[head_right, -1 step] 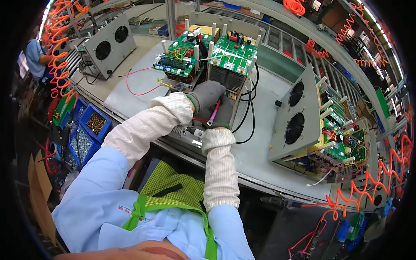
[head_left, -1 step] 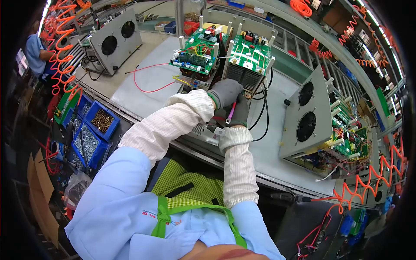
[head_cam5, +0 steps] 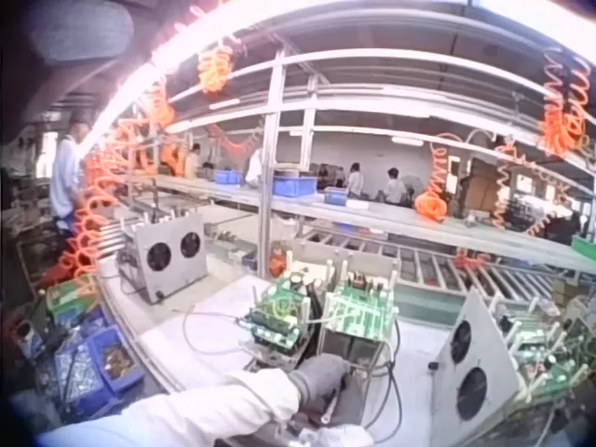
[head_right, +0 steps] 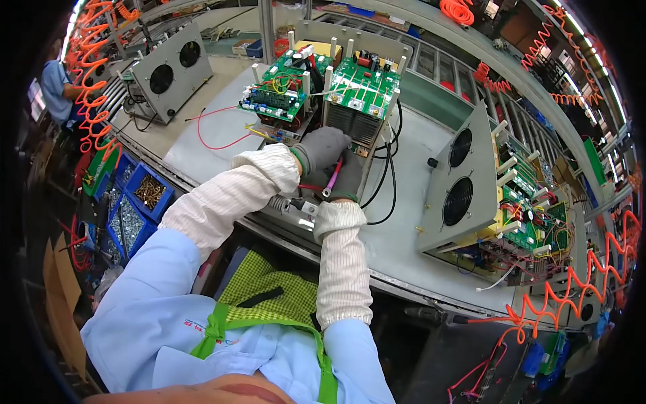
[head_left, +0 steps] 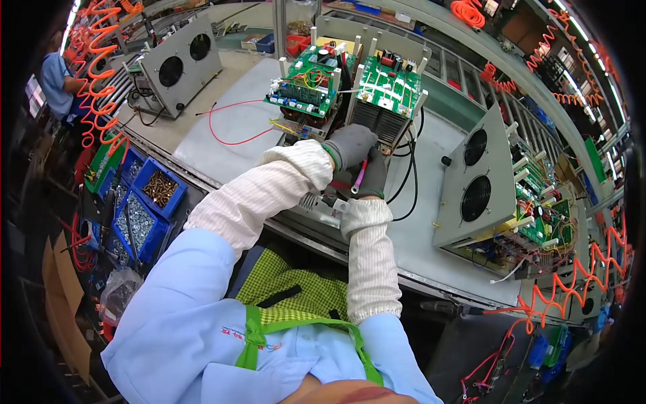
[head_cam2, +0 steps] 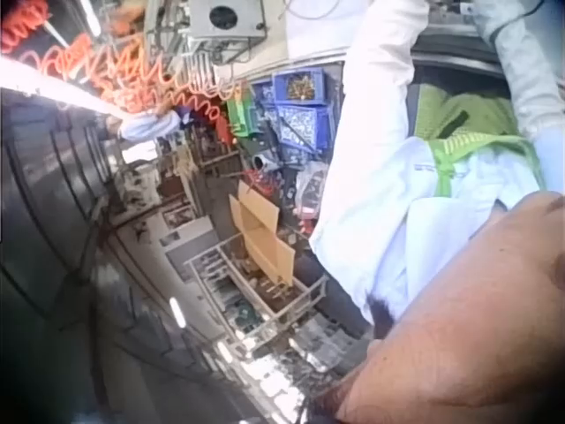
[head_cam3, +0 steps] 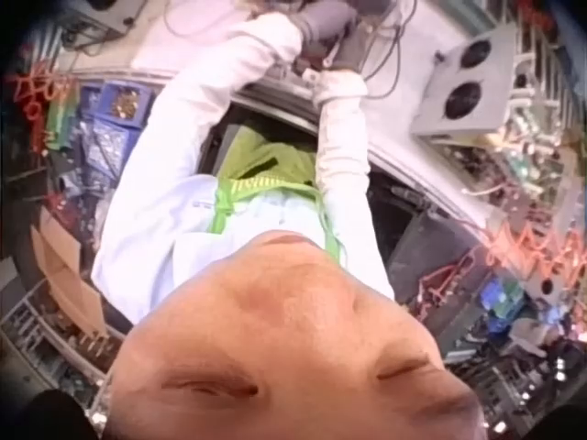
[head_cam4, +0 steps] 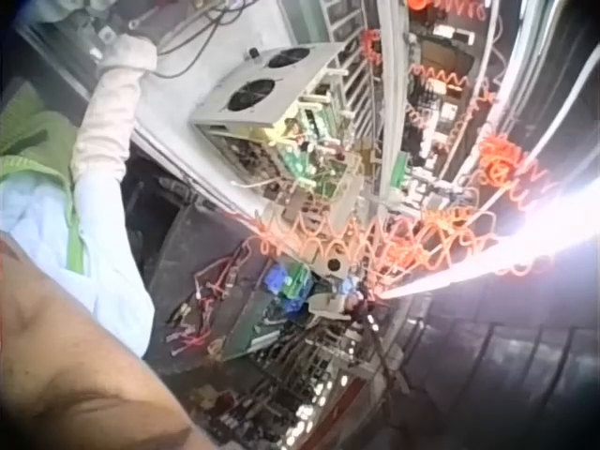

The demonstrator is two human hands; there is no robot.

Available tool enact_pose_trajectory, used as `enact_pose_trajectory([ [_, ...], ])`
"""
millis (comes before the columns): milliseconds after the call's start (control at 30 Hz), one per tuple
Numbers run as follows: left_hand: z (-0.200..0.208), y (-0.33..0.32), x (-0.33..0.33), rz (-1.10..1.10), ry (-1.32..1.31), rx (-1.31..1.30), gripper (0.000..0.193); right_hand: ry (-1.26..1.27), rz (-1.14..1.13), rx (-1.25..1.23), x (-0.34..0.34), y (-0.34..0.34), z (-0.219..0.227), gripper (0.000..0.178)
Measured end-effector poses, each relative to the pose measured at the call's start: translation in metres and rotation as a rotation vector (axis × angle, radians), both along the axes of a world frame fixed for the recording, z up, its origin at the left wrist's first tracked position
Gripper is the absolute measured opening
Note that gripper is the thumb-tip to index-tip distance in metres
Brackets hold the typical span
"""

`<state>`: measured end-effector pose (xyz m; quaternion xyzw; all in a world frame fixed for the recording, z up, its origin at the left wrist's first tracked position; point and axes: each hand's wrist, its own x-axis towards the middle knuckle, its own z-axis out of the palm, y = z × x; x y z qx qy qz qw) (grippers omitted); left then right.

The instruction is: Assembling and wiring electronic components for an industrial power supply or inverter unit.

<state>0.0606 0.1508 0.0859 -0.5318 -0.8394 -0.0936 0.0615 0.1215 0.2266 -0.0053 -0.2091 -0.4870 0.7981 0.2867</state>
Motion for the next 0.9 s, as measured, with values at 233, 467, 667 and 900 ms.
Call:
enact_pose_trajectory([
  [233, 0.002, -0.003, -0.002, -0.078, 0.060, 0.058, 0.015, 0.019, 0.067, -0.098, -0.002, 0.008, -0.010, 0.027],
  [467, -0.054, -0.016, -0.048, -0.213, -0.746, 0.715, 0.019, 0.082, 0.079, -0.416, -0.006, -0.018, 0.026, 0.018],
  [667, 0.019, -0.053, 0.005, -0.240, -0.283, 0.409, 0.024, 0.078, 0.082, -0.474, 0.005, -0.001, 0.011, 0.017],
  [900, 0.023, -0.049, 0.001, -0.085, -1.371, 0.625, 0.024, 0.090, 0.153, -0.417, 0.001, -0.009, 0.019, 0.022],
])
